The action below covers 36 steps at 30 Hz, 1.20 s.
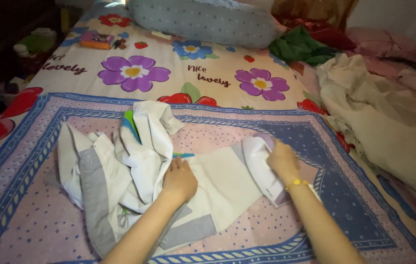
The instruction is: Ironing a white shirt on a bed.
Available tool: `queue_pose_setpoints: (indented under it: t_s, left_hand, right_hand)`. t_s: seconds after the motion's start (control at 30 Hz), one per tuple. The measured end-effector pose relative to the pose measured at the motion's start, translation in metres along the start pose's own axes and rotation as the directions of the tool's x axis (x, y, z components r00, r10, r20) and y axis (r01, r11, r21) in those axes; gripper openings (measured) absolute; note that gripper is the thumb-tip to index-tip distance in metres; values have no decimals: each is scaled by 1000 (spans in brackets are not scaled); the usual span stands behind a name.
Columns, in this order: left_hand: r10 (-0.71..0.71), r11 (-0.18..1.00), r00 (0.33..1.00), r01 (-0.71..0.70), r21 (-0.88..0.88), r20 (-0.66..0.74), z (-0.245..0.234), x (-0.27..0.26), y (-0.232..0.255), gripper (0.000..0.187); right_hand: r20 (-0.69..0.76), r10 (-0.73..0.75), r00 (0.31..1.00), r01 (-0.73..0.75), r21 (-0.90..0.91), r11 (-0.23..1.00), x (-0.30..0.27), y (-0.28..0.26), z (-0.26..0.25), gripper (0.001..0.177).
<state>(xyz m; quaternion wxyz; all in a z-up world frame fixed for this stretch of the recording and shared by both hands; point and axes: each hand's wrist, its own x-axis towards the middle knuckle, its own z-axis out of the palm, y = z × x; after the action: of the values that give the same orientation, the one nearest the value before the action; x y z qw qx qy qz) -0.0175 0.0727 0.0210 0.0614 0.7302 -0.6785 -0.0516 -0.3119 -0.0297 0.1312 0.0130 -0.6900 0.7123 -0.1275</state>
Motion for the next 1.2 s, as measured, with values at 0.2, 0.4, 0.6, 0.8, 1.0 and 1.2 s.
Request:
queue_pose_setpoints:
  t_s: [0.2,0.4,0.6,0.8,1.0,1.2]
  left_hand:
    - [394,918,916,-396,-18,-77,-94,-87,27,37]
    - [461,874,887,-459,-158,-21,-61,-106,20,40]
    - [450,881,883,-414,-228,135,-71,-114,17,39]
    - [466,869,869,-415,-271,163,-53,-105,10,33]
    - [341,921,938,-320,-223,59,-66,-107,22,30]
    - [349,924,918,-370,-91,-186,-58,-107,7,22]
  right_hand:
    - [111,-74,991,69,47,997,1,29,-19,47]
    - [195,-217,957,182,183,966,-36,-30,-29,37]
    - [312,-308,899,212,304,929,-94,-102,-45,36]
    - [501,-381,777,-4,609,793,-119,-58,-39,31]
    - [412,-483,773,31,735,677,-89,-86,-7,29]
    - [454,-431,780,-113,780,615,-103,-98,-18,30]
